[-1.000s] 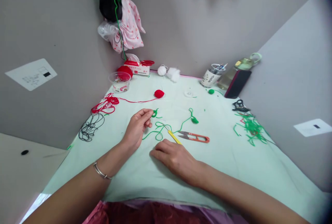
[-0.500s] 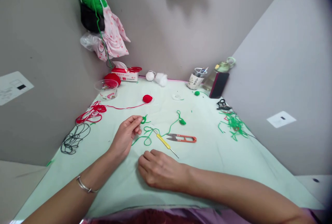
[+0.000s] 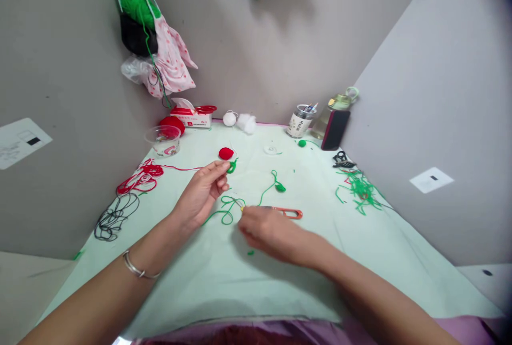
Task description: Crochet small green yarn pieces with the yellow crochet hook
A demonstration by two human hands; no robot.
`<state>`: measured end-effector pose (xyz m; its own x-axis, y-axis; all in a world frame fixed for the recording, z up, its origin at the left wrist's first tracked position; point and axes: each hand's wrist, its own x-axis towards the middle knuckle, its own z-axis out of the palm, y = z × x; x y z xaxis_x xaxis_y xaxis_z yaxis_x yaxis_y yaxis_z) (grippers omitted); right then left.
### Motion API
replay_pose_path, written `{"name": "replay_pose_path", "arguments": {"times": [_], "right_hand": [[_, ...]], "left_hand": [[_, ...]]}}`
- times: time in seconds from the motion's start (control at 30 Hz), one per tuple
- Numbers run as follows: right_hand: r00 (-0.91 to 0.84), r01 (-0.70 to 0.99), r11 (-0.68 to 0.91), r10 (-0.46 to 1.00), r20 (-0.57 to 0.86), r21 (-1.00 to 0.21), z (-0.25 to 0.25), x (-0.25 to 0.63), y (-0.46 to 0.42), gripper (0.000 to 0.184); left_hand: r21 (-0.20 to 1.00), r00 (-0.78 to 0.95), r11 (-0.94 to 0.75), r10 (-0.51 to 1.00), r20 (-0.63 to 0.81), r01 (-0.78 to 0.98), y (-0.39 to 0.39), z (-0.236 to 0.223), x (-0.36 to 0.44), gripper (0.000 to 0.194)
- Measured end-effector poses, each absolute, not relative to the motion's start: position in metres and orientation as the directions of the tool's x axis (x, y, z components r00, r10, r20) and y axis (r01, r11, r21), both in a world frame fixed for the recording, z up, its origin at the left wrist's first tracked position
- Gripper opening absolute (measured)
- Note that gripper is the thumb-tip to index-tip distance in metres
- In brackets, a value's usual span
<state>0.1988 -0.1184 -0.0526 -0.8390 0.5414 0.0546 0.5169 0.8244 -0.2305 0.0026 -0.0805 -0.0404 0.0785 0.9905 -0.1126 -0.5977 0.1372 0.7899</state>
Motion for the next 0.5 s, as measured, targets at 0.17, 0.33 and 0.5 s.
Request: {"name": "replay_pose_path", "arguments": {"times": [0.17, 0.33, 0.5], "right_hand": [[-0.16, 0.867, 0.343, 0.879, 0.45, -0.362, -0.034, 0.279, -0.062, 0.014], [0.088, 0.84, 0.128, 0.927, 0.364, -0.528, -0.045, 0.3, -0.041, 0.011], [-0.083, 0.713, 0.243, 0.961, 0.265, -0.658, -0.061, 0.265, -0.051, 0.023]], "left_hand": [[0.796, 0.117, 0.173, 0.985, -0.129, -0.58, -0.077, -0.05, 0.015, 0.024], [0.838, 0.165, 0.221, 0.973, -0.159, -0.5, -0.087, -0.072, 0.022, 0.023], [0.902, 0.149, 0.191, 0.978, -0.144, -0.388, -0.092, -0.083, 0.023, 0.02]]}}
